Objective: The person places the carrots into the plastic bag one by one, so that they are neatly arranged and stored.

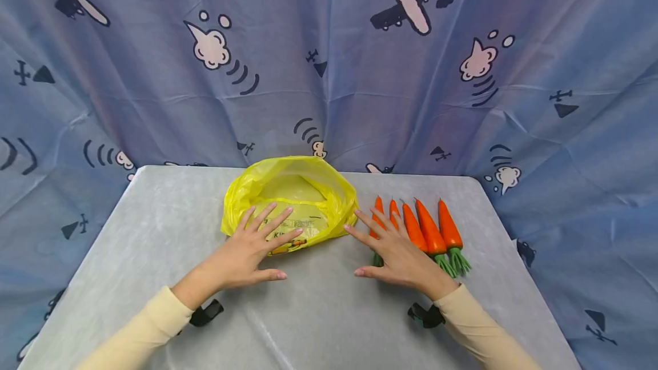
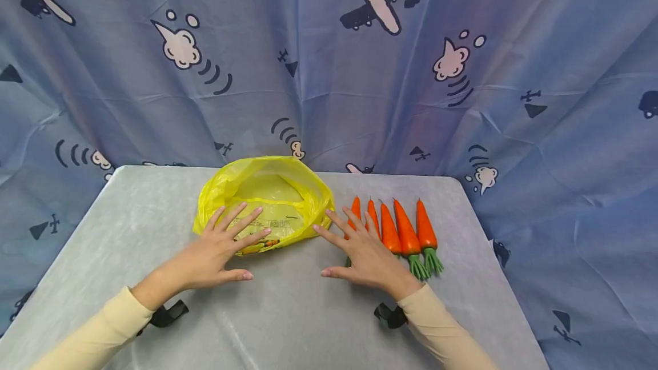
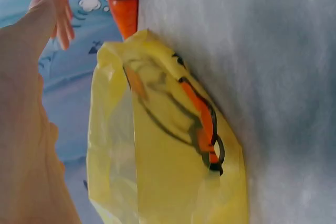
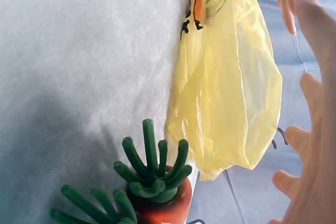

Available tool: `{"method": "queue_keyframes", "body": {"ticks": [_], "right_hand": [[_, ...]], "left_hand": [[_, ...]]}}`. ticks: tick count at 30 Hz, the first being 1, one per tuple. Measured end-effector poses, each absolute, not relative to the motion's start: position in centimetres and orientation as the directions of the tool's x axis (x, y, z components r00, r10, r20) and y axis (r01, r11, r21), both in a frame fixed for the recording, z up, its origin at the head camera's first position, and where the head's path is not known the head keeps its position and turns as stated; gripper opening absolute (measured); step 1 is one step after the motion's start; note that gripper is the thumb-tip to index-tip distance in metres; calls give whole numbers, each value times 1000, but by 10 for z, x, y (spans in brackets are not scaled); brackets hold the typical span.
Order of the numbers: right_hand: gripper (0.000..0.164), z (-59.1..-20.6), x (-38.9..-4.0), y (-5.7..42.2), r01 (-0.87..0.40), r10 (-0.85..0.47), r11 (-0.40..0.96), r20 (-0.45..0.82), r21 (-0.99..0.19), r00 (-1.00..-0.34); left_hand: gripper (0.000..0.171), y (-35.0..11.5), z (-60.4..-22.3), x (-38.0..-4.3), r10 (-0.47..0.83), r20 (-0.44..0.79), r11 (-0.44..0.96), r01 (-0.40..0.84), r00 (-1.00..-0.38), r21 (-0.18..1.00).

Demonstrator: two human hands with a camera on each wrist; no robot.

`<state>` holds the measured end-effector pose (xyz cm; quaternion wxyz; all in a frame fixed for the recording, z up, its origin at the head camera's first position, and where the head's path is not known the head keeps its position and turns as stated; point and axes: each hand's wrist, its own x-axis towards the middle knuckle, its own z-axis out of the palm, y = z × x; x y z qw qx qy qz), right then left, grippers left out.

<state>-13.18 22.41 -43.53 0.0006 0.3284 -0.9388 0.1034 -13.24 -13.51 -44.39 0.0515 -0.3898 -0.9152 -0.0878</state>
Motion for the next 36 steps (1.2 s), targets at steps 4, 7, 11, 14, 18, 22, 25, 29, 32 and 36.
{"method": "queue_keyframes", "body": {"ticks": [4,7,11,14,18,22,25,29,32,36], "right_hand": [[88,-436,-134,226,-592,-598,764,65,-258,-799],[90,-437,-138,229,-570,-578,763,73,-304,-813],[94,-439,-145,234,-516,-528,771,79,-373,-846],[96,-440,-149,238,-443,-465,789,57,-427,-883],[99,-443,-152,243,-323,-367,794,17,-515,-930],[100,-446,-157,247,-215,-264,789,-2,-575,-964],[101,-449,-161,249,-152,-201,784,-15,-602,-979],[100,-451,-165,249,-87,-147,773,-45,-628,-988],[98,-452,-168,248,-48,-115,774,-66,-632,-991],[96,-452,-169,248,-9,-91,769,-96,-639,-991]], "left_hand": [[84,-142,-440,-139,664,174,712,686,-727,150],[86,-149,-437,-147,624,211,733,657,-753,177],[89,-164,-434,-160,547,245,767,596,-801,237],[88,-177,-433,-168,487,243,784,542,-839,303],[85,-192,-437,-180,423,231,764,482,-876,430],[81,-202,-446,-190,387,210,729,437,-898,527],[79,-208,-452,-194,372,182,721,407,-910,561],[77,-214,-458,-197,365,143,706,373,-920,602],[76,-215,-462,-199,365,128,693,361,-922,624],[75,-215,-465,-200,367,125,683,359,-922,636]]}}
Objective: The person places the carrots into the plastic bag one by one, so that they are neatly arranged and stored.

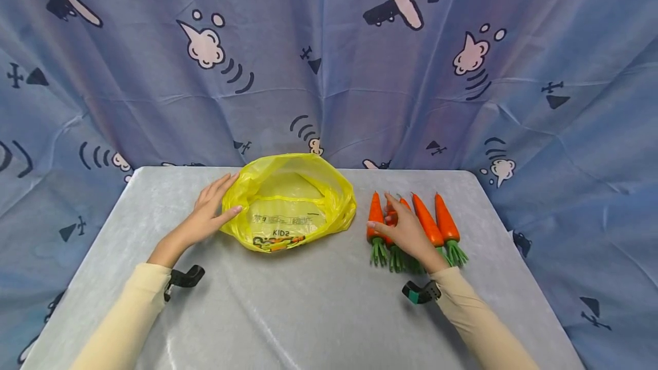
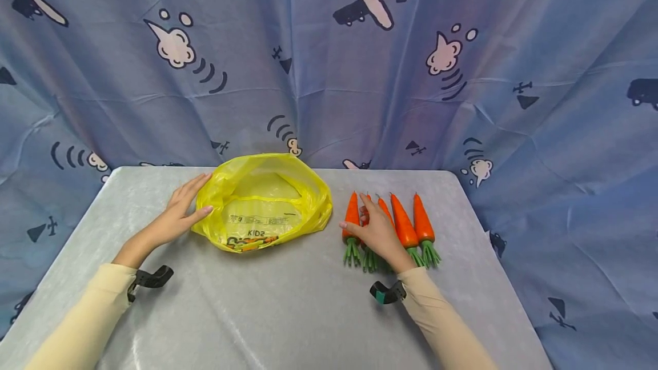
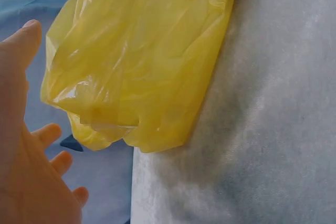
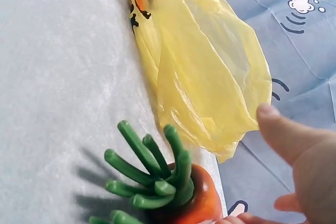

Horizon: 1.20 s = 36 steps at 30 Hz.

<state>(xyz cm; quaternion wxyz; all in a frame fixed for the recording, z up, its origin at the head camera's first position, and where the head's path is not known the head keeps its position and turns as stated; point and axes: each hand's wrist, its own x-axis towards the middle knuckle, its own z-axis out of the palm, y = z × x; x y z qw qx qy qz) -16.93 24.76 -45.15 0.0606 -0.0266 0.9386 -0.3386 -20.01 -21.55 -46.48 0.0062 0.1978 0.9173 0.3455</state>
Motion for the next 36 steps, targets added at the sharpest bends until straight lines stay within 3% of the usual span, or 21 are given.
{"method": "queue_keyframes", "body": {"ticks": [13,36], "right_hand": [[88,-453,-174,244,12,-92,759,-126,-651,-988],[81,-449,-188,239,23,-80,862,-181,-507,-980]], "left_hand": [[73,-216,-469,-201,367,73,679,320,-927,660],[72,-216,-469,-198,356,51,688,299,-933,662]]}}
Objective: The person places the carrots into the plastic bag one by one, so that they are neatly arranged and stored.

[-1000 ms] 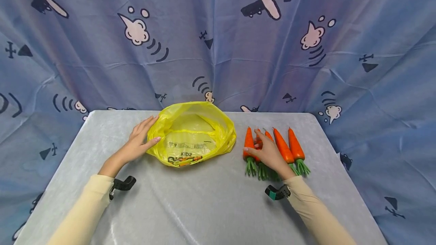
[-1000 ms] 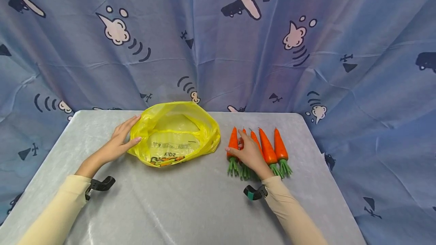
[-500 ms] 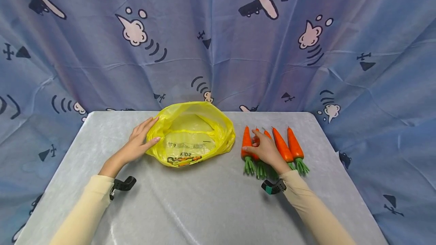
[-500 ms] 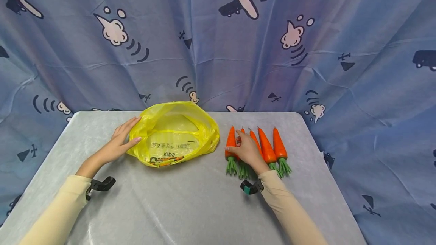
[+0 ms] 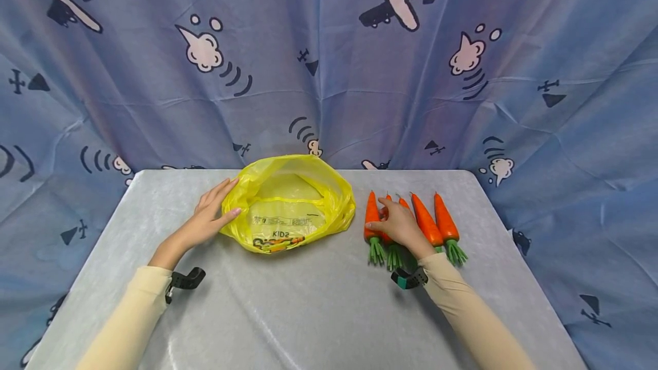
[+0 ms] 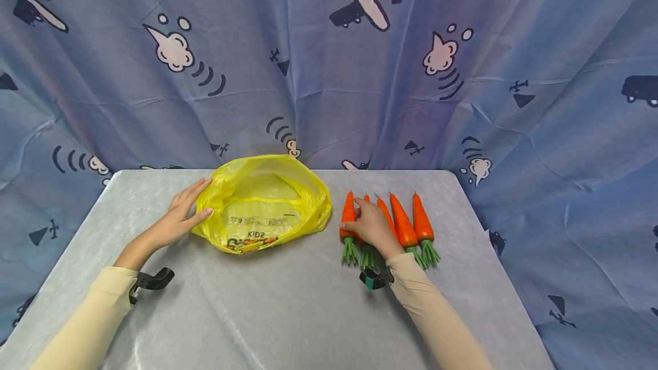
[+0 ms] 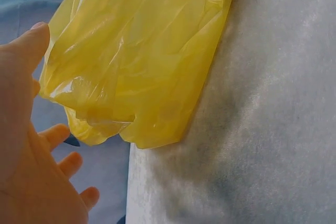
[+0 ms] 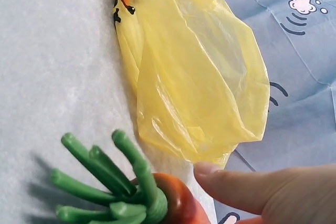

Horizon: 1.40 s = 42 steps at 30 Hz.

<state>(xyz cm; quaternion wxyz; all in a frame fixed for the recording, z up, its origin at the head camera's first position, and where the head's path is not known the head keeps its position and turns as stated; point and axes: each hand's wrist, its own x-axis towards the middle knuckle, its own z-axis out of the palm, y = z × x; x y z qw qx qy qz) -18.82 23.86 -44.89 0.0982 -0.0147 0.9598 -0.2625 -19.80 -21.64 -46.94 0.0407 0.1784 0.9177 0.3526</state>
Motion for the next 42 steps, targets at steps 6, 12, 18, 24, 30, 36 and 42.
{"method": "queue_keyframes", "body": {"ticks": [6,12,18,24,30,36,42], "right_hand": [[79,-451,-188,235,38,-72,854,-191,-519,-979],[77,-451,-191,231,50,-76,849,-215,-526,-974],[75,-451,-192,228,30,-103,855,-226,-518,-969],[75,-454,-194,226,50,-109,854,-272,-518,-956],[76,-455,-194,226,100,-98,829,-318,-551,-943],[75,-457,-194,227,100,-104,813,-312,-573,-944],[76,-458,-195,227,100,-99,816,-308,-570,-946]], "left_hand": [[73,-217,-471,-198,352,45,688,291,-935,665],[74,-217,-471,-198,357,46,688,296,-933,662],[74,-217,-473,-198,360,51,689,302,-932,659],[74,-216,-471,-198,360,46,689,299,-932,660],[74,-216,-469,-197,361,48,689,301,-931,659],[74,-217,-469,-198,363,61,688,311,-930,655],[75,-216,-471,-198,385,52,678,321,-921,661]]}}
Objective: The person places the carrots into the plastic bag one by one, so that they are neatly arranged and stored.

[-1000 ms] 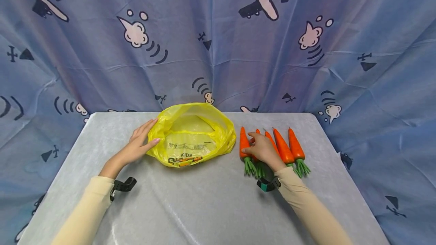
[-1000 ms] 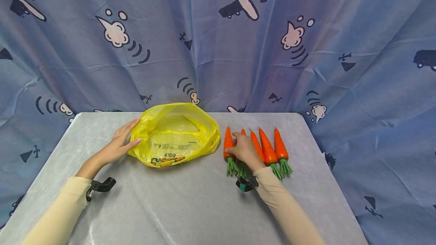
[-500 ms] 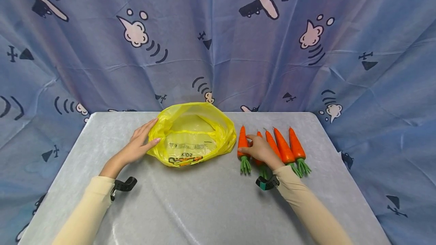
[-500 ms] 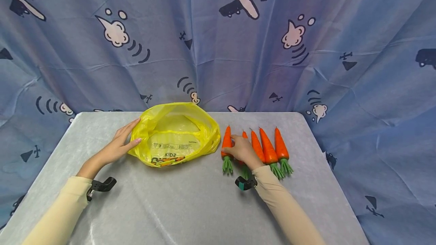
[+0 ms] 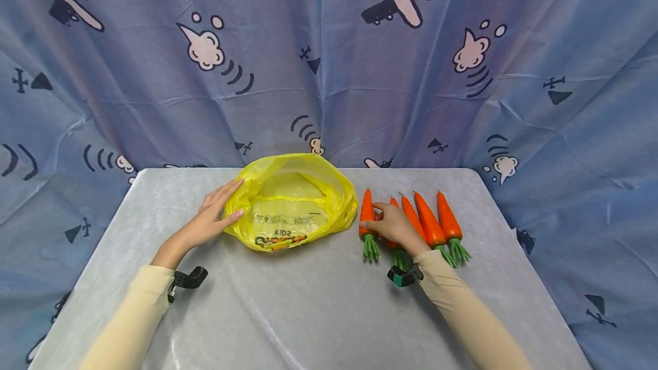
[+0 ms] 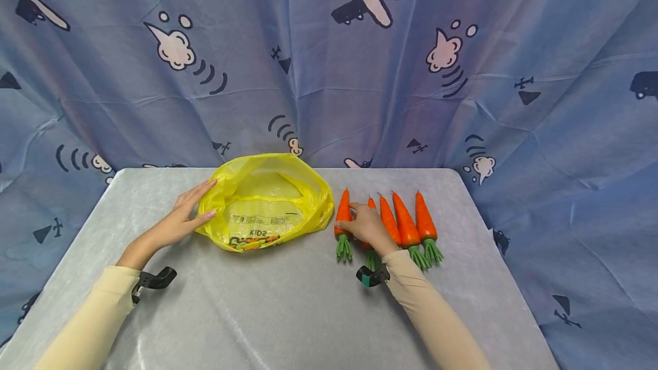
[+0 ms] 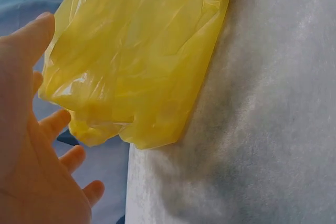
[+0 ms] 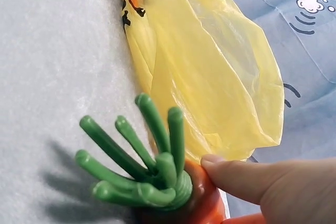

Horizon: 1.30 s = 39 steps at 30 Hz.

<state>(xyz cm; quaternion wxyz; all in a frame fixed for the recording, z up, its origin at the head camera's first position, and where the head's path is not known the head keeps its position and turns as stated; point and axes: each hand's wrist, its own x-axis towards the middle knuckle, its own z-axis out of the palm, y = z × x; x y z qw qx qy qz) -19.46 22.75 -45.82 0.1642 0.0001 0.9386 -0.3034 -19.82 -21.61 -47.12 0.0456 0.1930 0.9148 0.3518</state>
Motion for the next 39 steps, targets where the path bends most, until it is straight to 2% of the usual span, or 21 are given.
{"method": "queue_keyframes", "body": {"ticks": [7,21,39], "right_hand": [[77,-458,-194,228,96,-96,816,-298,-570,-950],[76,-456,-191,230,93,-97,767,-259,-635,-961],[80,-419,-184,225,103,-81,732,-236,-673,-968]], "left_hand": [[79,-214,-472,-198,375,13,689,288,-927,665],[81,-214,-472,-198,348,14,657,254,-938,710],[83,-209,-472,-199,359,67,571,275,-931,774]]}}
